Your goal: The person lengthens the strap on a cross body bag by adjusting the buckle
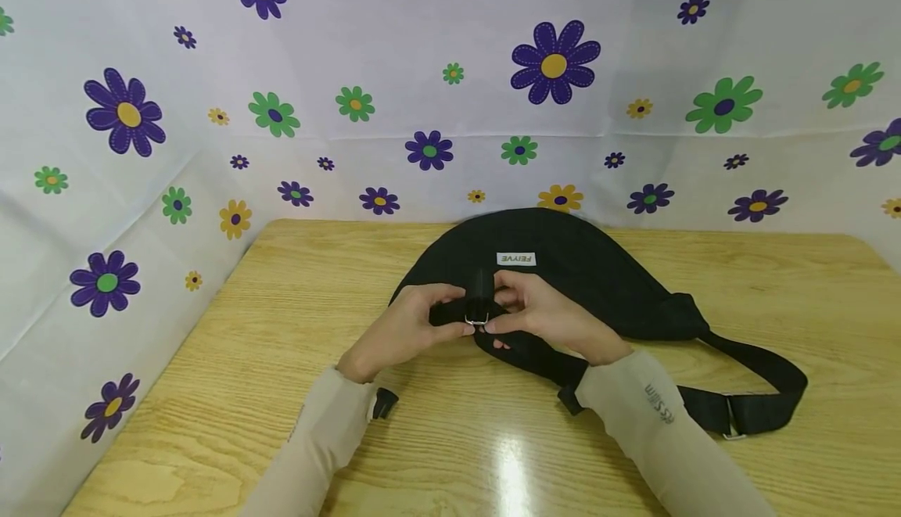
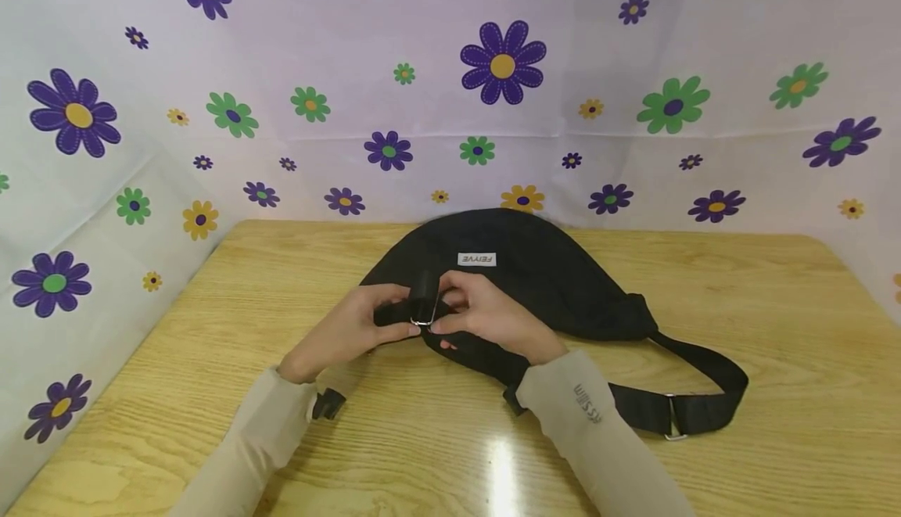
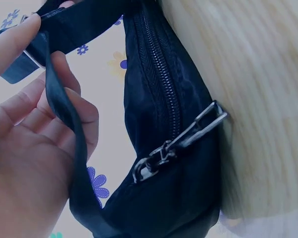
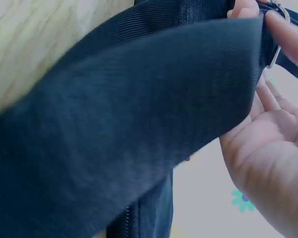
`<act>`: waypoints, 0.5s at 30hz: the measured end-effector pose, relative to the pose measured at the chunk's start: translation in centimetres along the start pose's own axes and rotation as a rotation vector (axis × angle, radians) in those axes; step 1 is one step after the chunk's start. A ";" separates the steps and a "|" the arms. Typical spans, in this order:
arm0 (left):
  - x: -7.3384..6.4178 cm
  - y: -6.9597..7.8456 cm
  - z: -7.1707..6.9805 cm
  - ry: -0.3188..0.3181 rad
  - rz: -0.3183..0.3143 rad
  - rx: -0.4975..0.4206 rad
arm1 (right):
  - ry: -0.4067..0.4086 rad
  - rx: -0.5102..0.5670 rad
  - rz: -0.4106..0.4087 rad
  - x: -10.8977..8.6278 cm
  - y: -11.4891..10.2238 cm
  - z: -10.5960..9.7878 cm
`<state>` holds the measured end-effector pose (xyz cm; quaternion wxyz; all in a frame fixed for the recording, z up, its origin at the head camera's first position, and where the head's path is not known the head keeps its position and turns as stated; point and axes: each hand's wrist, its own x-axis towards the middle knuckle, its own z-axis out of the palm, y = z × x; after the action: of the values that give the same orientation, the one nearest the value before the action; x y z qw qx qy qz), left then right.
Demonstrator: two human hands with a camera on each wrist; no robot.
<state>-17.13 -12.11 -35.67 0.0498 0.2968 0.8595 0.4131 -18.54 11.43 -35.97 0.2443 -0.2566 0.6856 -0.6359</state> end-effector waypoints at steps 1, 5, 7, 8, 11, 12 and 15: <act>0.0 0.0 0.0 0.001 -0.002 -0.002 | -0.003 -0.008 -0.008 0.0 -0.1 0.1; -0.1 0.1 0.0 0.009 0.007 0.004 | -0.007 -0.049 -0.029 0.0 -0.4 0.5; 0.0 0.1 0.0 0.017 0.015 0.012 | -0.007 -0.071 -0.046 0.0 -0.4 0.7; 0.0 0.1 0.0 0.021 0.019 0.016 | -0.007 -0.080 -0.055 0.0 -0.4 0.7; 0.1 0.0 0.1 0.031 0.033 0.021 | -0.005 -0.117 -0.082 0.1 -0.5 0.8; 0.1 0.0 0.1 0.033 0.038 0.021 | -0.001 -0.130 -0.088 0.1 -0.5 0.8; 0.2 -0.1 0.1 0.032 0.053 0.019 | 0.013 -0.174 -0.106 0.2 -0.5 1.0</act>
<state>-17.28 -11.97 -35.79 0.0223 0.3132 0.8559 0.4109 -18.00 10.56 -35.51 0.1827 -0.3087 0.7251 -0.5878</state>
